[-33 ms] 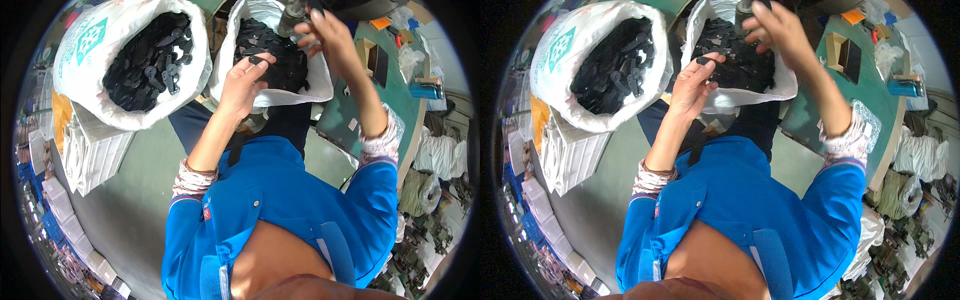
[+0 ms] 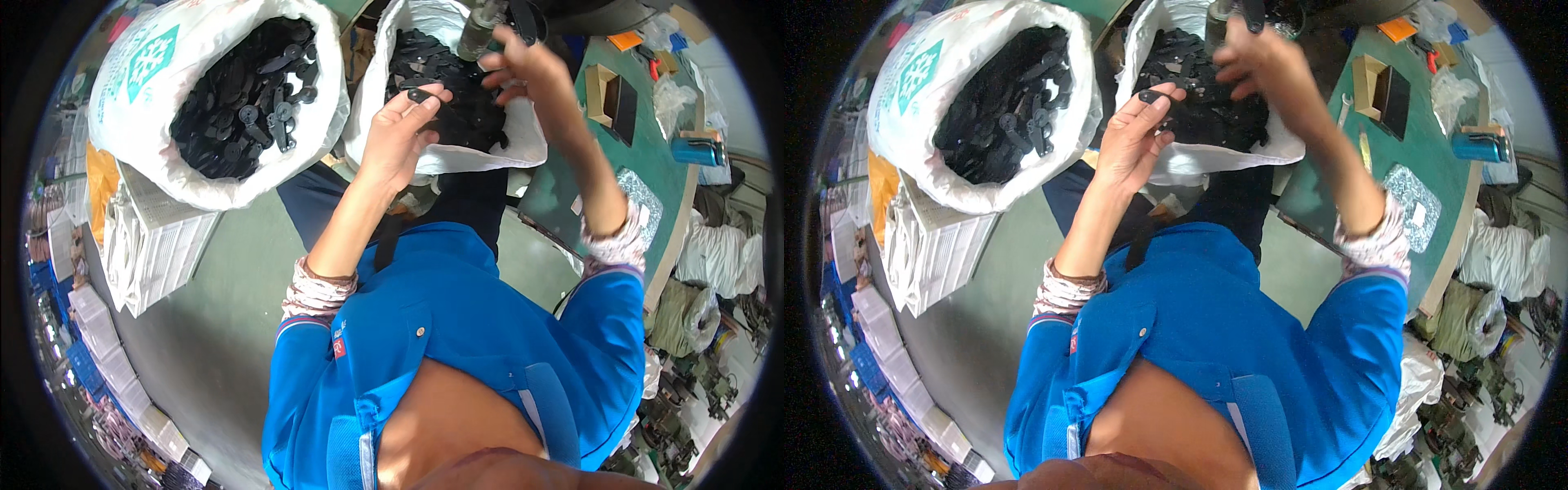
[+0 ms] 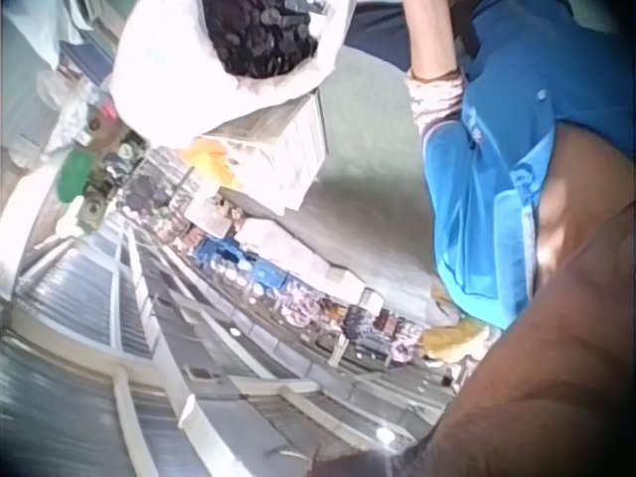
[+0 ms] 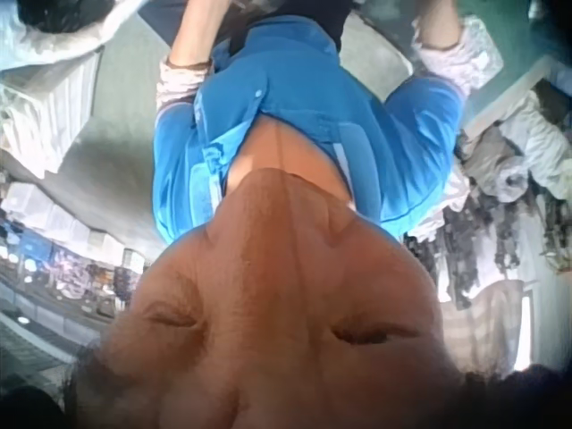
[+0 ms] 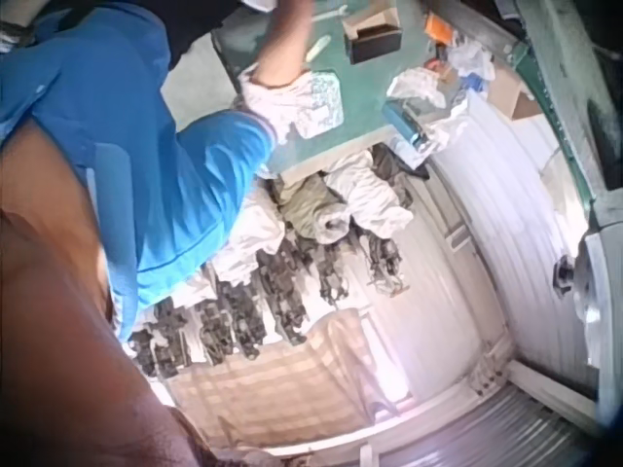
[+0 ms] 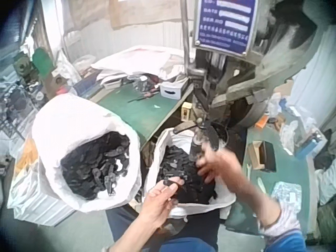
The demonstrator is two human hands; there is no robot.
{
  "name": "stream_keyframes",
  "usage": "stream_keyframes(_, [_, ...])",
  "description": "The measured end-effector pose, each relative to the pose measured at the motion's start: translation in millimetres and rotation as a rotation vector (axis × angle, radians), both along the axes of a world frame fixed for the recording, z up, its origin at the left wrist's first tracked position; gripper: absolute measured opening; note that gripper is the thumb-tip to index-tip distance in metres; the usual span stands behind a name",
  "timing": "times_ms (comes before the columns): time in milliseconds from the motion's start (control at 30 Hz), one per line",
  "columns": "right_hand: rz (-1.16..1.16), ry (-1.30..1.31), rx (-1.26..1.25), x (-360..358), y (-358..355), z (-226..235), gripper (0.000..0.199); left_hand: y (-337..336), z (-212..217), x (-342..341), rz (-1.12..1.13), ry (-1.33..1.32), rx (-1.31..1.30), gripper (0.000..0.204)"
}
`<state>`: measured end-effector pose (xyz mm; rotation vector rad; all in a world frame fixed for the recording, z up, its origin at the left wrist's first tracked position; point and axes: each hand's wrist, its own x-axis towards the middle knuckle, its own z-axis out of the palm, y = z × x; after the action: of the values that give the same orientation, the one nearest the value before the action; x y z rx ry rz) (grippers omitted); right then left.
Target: The person repeatedly picks small black plastic parts from a white sack, places them into a machine, and then transfers the processed parts into a second white sack. The person handles the parts one at a time in a repetitive cycle.
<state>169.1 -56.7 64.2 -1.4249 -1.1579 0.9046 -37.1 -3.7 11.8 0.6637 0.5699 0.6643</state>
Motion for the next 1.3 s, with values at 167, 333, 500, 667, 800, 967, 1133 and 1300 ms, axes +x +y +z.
stream_keyframes(167, [0.079, -0.009, -0.154, -65, -46, -52, 0.033, 0, -5, 3, -0.007, -0.051, 0.038, 0.023])
stream_keyframes(333, [0.052, 0.240, -0.149, -81, -50, -52, 0.031, 20, -18, -16, 0.057, 0.082, 0.181, 0.026])
stream_keyframes(500, [0.009, 0.232, -0.117, -84, -51, -53, 0.035, 104, -24, -101, 0.459, 0.454, 0.588, 0.036])
stream_keyframes(667, [0.019, 0.253, -0.126, -98, -57, -63, 0.047, 166, -16, -163, 0.575, 1.539, 1.351, 0.089])
stream_keyframes(800, [0.051, 0.249, -0.115, -110, -59, -67, 0.046, 193, -10, -147, 0.223, 1.873, 1.161, 0.101])
stream_keyframes(967, [-0.056, 0.244, -0.102, -116, -67, -53, 0.043, 218, -2, -132, 0.070, 2.072, 1.163, 0.102])
stream_keyframes(1133, [-0.007, 0.087, -0.041, -112, -77, -66, 0.034, 232, -4, -159, -0.141, 2.010, 1.216, 0.076])
stream_keyframes(1300, [0.003, 0.102, -0.037, -116, -77, -66, 0.032, 235, -13, -148, 0.081, 2.136, 1.187, 0.073])
